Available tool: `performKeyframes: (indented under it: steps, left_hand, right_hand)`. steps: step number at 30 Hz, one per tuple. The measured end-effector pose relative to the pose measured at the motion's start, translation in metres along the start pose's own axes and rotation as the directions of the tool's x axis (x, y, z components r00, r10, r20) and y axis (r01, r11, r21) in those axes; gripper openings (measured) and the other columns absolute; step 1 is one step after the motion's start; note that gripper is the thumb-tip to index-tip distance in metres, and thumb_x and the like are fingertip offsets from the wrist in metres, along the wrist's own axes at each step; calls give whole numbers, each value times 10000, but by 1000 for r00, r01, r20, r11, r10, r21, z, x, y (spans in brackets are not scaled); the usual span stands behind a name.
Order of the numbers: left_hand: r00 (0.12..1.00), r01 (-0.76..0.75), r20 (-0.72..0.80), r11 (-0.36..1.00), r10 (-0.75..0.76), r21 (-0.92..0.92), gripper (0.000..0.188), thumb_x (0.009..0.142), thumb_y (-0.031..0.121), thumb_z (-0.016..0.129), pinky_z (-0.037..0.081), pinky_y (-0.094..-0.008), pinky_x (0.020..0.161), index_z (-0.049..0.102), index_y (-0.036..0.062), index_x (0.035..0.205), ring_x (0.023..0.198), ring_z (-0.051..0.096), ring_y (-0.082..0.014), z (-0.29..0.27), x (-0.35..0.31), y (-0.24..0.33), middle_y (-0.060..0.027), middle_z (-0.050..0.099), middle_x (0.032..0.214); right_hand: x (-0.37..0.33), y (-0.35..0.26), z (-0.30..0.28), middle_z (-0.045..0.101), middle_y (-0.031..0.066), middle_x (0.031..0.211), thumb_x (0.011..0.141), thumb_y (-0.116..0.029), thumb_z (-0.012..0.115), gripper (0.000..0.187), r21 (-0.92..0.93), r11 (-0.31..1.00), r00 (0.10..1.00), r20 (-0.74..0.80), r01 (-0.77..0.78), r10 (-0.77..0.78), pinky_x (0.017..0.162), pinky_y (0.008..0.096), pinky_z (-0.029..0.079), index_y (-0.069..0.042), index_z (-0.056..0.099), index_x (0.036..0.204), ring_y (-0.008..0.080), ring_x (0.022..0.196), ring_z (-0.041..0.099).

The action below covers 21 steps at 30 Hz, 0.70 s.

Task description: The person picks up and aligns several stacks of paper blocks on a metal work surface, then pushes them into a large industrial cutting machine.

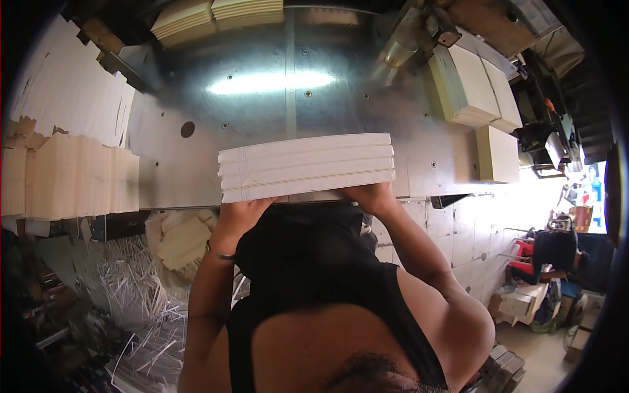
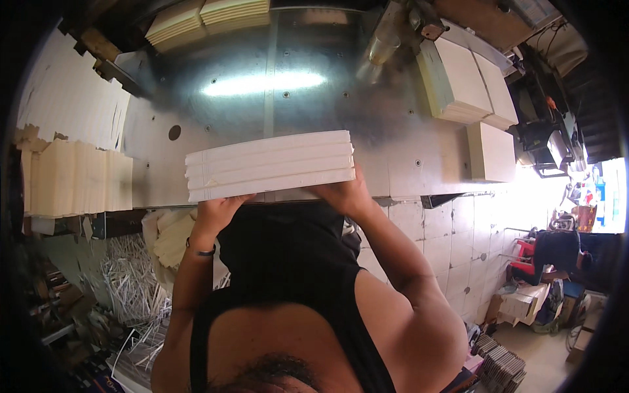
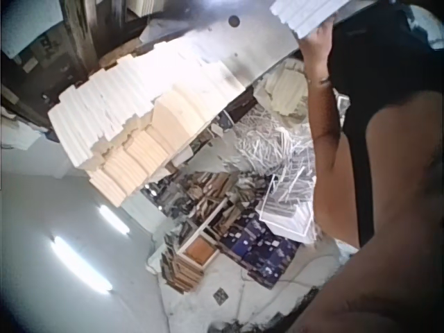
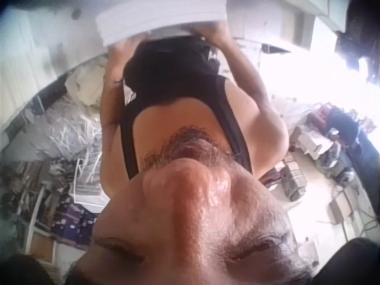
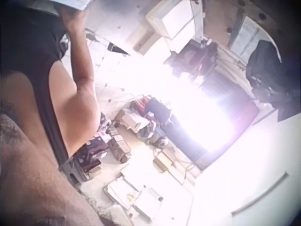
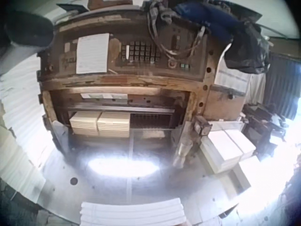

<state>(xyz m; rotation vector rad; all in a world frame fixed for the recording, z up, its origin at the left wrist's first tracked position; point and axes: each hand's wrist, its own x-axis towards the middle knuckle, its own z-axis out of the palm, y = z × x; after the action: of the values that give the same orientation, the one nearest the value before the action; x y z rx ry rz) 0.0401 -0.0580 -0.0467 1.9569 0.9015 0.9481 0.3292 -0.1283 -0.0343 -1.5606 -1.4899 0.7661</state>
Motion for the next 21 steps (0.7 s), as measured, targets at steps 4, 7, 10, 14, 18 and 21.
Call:
performKeyframes:
  steps: [4, 7, 10, 14, 18, 21]
  left_hand:
    - [994, 101, 49, 985, -95, -137, 339, 890, 198, 836, 526, -344, 936, 729, -6, 1139, 1025, 695, -217, 3, -5, -4, -96, 753, 1120]
    - [1000, -22, -12, 996, 21, -91, 391, 871, 231, 857, 530, -344, 932, 723, 0, 1156, 1020, 694, -201, 4, 3, 0, -77, 757, 1104]
    - [1000, 8, -12, 993, -10, -118, 415, 853, 254, 871, 536, -342, 920, 726, 1, 1148, 1003, 697, -194, 8, 3, -2, -68, 760, 1088]
    - [988, 151, 35, 948, -147, -280, 376, 822, 230, 893, 546, -335, 893, 748, 4, 1084, 961, 706, -182, 9, -3, -11, -55, 769, 1041]
    - [998, -7, -58, 994, 1, -106, 335, 793, 181, 911, 552, -328, 871, 763, 15, 1043, 941, 709, -168, 12, -1, -17, -47, 774, 1004]
    - [999, -10, -36, 984, 4, -178, 353, 781, 198, 913, 577, -339, 812, 775, 17, 1051, 890, 736, -184, 13, -1, -18, -61, 788, 973]
  right_hand:
    - [1, 12, 5, 744, 149, 1116, 762, -218, 901, 487, -23, 999, 999, 37, 29, -28, 928, 419, 557, -57, 703, 1177, 331, 1058, 713]
    - [2, 16, 5, 741, 154, 1118, 762, -218, 901, 483, -6, 999, 999, 24, 35, -35, 926, 422, 556, -54, 704, 1171, 334, 1059, 711]
    - [1, 17, 5, 738, 156, 1123, 752, -213, 911, 511, -38, 999, 998, 58, 9, -7, 925, 430, 554, -57, 693, 1187, 344, 1054, 710]
    - [-3, 22, -1, 719, 166, 1140, 802, -366, 878, 593, -90, 994, 996, 61, 64, -59, 987, 419, 511, -8, 655, 1218, 347, 1129, 679]
    - [12, -11, 1, 675, 143, 1070, 868, -552, 767, 692, 547, 806, 947, -319, 225, -48, 988, 377, 462, 51, 627, 1178, 280, 1109, 634]
    - [20, -11, -33, 598, 104, 1003, 912, -640, 654, 741, 483, 793, 919, -310, 372, -243, 941, 347, 420, 70, 593, 1115, 195, 1039, 541]
